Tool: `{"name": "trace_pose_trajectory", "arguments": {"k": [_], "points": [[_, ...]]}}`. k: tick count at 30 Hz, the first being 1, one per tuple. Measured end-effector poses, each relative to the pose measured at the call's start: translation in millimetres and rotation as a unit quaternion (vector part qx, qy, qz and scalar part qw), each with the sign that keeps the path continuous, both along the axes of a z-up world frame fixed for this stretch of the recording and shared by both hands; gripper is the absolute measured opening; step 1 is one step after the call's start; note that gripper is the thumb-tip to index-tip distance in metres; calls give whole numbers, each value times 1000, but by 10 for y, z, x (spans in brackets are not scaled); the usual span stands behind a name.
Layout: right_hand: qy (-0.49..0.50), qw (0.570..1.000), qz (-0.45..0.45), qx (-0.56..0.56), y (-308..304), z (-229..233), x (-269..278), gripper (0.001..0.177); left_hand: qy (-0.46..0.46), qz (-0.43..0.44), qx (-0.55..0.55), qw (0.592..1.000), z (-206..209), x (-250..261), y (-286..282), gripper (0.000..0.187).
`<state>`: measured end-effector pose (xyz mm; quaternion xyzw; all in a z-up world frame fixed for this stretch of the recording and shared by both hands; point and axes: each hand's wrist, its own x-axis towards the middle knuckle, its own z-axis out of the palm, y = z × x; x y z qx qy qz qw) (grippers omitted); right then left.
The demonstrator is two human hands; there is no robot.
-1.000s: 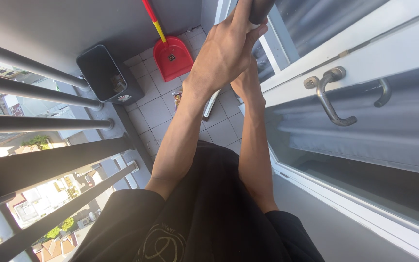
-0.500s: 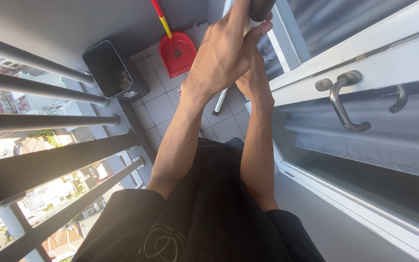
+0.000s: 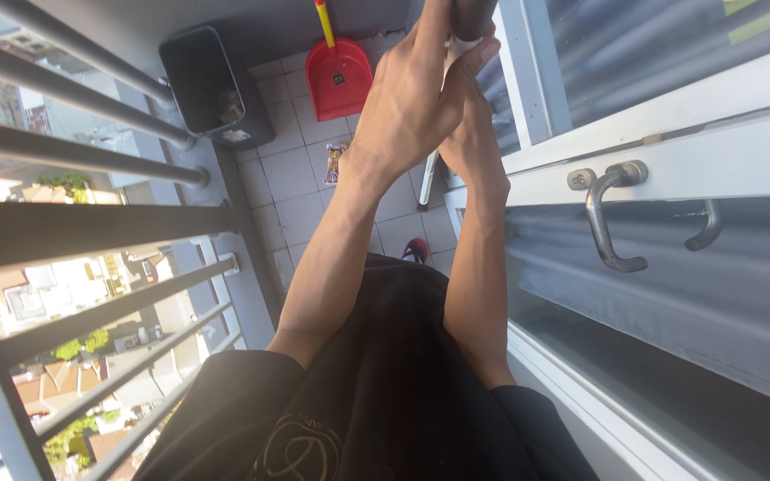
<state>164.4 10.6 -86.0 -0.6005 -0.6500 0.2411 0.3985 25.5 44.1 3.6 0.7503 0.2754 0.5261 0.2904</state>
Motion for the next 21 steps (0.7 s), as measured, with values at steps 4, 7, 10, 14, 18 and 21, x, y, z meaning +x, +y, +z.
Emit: {"name": "trace_pose_trajectory", "arguments": {"k": [4, 7, 10, 14, 18, 21], "points": [[7, 999, 32, -7, -28, -17, 71, 58, 22, 33, -63, 997, -210, 70, -83, 48], [21, 997, 67, 12, -62, -74, 144, 59, 22, 57, -39, 997, -303, 130, -143, 49], [13, 997, 77, 10, -124, -95, 197, 57, 8, 77, -36, 996, -276, 187, -263, 49], [14, 996, 91, -23, -187, -223, 346, 56, -27, 87, -14, 996, -196, 271, -440, 34], [1, 993, 116, 3, -289, -144, 393, 62, 16, 112, -22, 993, -333, 385, -555, 41], [15, 992, 126, 9, -376, -143, 450, 63, 22, 135, -21, 990, -312, 460, -658, 43]]}}
